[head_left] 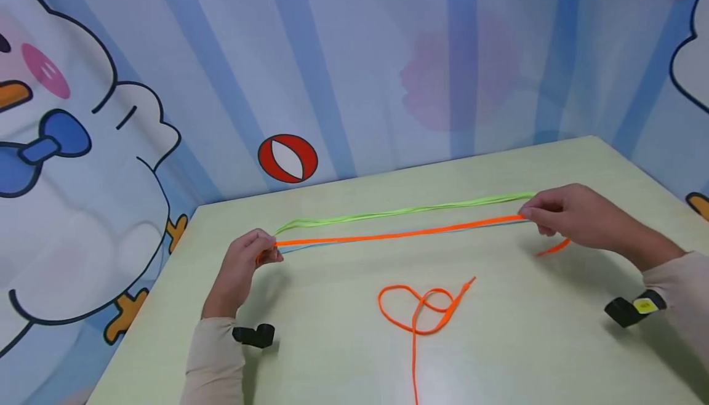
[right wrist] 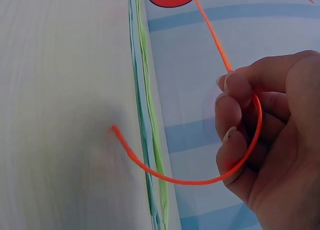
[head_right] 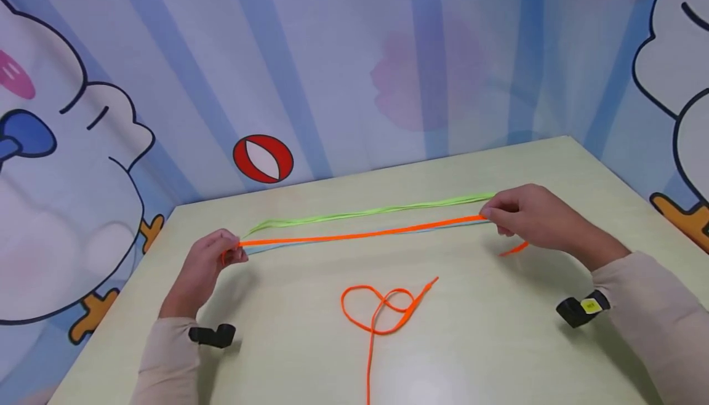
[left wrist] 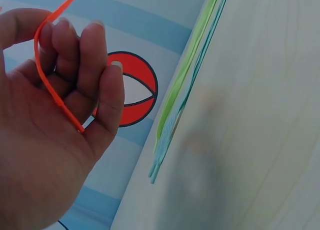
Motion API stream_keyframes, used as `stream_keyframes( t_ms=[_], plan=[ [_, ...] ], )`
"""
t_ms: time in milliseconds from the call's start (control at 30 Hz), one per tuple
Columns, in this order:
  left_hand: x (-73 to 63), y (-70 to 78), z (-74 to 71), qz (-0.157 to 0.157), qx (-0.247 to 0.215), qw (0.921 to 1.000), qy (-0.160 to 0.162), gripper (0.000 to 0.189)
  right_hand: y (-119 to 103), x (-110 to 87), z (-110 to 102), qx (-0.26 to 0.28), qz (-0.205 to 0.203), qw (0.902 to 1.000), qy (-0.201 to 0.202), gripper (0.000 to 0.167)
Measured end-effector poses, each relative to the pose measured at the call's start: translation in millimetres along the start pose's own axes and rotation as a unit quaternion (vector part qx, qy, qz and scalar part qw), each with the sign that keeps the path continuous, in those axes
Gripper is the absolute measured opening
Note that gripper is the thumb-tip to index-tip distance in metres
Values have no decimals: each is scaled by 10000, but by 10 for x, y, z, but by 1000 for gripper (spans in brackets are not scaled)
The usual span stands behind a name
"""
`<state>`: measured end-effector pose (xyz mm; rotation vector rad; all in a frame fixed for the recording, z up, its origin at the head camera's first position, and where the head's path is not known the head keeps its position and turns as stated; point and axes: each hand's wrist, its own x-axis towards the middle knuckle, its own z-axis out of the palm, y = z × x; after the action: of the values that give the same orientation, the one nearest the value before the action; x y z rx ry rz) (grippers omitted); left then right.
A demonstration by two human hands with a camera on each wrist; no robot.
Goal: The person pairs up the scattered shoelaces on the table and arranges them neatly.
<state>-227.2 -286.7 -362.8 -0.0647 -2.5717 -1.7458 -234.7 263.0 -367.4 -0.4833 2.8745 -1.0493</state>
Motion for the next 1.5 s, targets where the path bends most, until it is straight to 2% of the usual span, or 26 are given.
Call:
stream_keyframes(
  t_ms=[267,567,867,1033,1267,1500],
  plan=[
    [9,-80,-68,-141,-152,9998,-6,30,76,-1,-61,52,22,10000,-34,27],
    [3,-161,-87,-581,161,9977,-320,33,155,7,-57,60,103,9997,-226,21],
    [43,-204,-98,-1067,1074,9882,-210,32,256,50,-46,-99,378,9985,-380,20],
    [47,-221,-85,-1104,1377,9842,-165,29,325,53,-39,-54,368,9981,-496,20],
    [29,-231,-51,-1199,1678,9783,-182,28,385,82,-17,-418,334,9969,-579,17],
    [32,-221,-59,-1109,1868,9759,-200,29,407,73,-22,-435,335,9961,-687,14]
  ],
)
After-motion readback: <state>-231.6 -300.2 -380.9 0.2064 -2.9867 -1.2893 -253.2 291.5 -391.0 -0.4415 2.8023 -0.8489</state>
